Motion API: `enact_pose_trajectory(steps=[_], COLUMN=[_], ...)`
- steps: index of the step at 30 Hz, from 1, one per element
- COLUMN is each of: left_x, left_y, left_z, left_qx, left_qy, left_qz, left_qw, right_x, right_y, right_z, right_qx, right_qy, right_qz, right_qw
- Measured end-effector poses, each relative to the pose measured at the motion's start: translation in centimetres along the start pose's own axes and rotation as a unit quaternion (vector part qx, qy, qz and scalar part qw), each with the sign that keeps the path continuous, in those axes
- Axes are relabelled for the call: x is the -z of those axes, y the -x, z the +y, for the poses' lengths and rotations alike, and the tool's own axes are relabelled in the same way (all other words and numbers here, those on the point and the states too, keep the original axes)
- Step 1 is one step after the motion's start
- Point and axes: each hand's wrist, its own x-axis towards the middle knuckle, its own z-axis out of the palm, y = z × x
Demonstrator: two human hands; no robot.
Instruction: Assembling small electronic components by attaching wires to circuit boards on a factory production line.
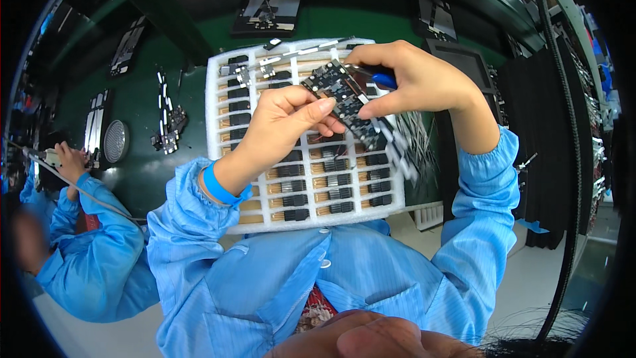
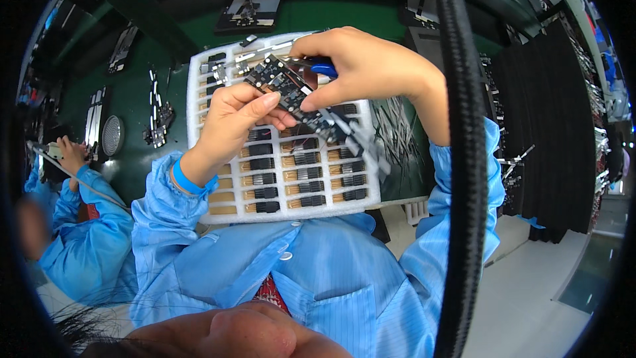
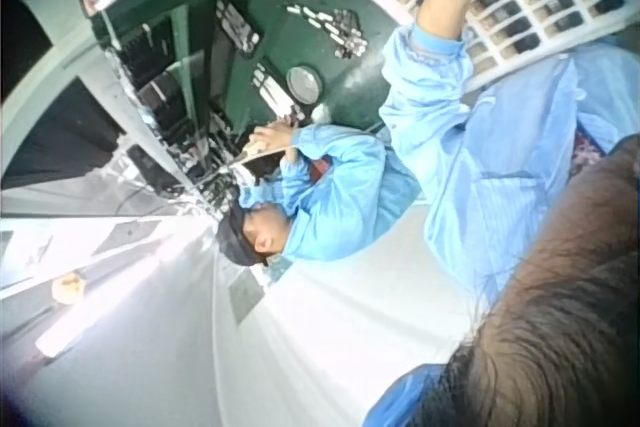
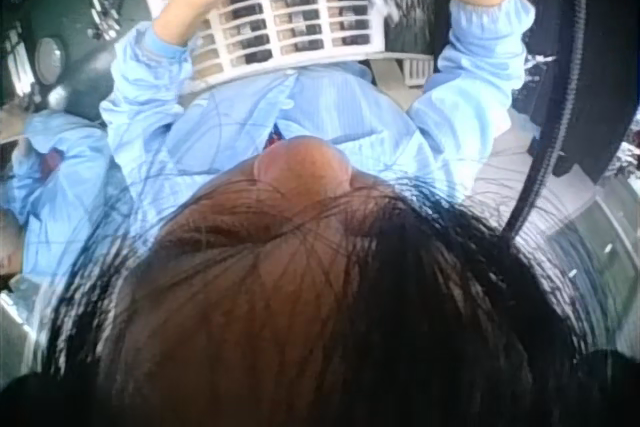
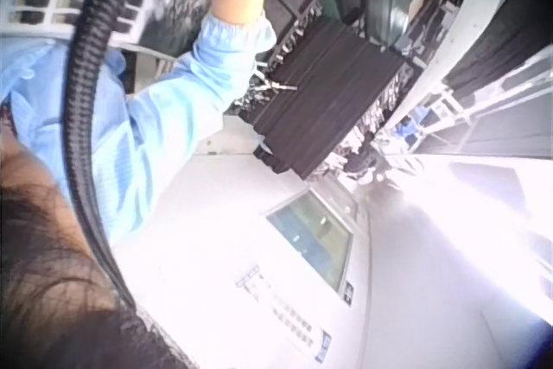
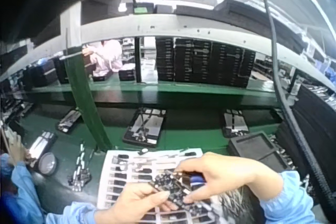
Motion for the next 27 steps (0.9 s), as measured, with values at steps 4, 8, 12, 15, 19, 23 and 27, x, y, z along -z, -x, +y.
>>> enact_pose_trajectory(steps=[4, 8, 12, 15, 19, 23, 27], left_x=[0.9, 1.2, 1.7, 2.4, 4.4, 3.0, 2.3], left_y=[-0.1, -0.2, -0.4, 0.3, 0.2, -0.2, 0.2], left_z=[0.4, 0.1, -0.5, -0.1, 2.1, 1.4, -1.8], left_qx=[0.029, 0.041, 0.051, 0.051, 0.087, 0.183, 0.135], left_qy=[0.090, 0.146, 0.170, 0.080, 0.006, -0.122, -0.205], left_qz=[0.021, 0.038, 0.011, -0.036, -0.180, -0.270, -0.296], left_qw=[0.995, 0.988, 0.984, 0.995, 0.980, 0.937, 0.923], right_x=[0.5, -0.8, -1.7, -1.3, -1.1, -2.6, -2.6], right_y=[0.9, 1.2, 1.7, 1.3, 0.4, -1.5, -2.3], right_z=[1.4, 2.3, 2.3, 1.7, 0.8, -0.5, -1.4], right_qx=[-0.041, -0.081, -0.082, -0.093, -0.047, -0.022, 0.013], right_qy=[-0.188, -0.284, -0.275, -0.237, -0.084, -0.015, 0.039], right_qz=[-0.009, 0.005, 0.013, -0.011, -0.168, -0.244, -0.259], right_qw=[0.981, 0.955, 0.958, 0.967, 0.981, 0.969, 0.965])
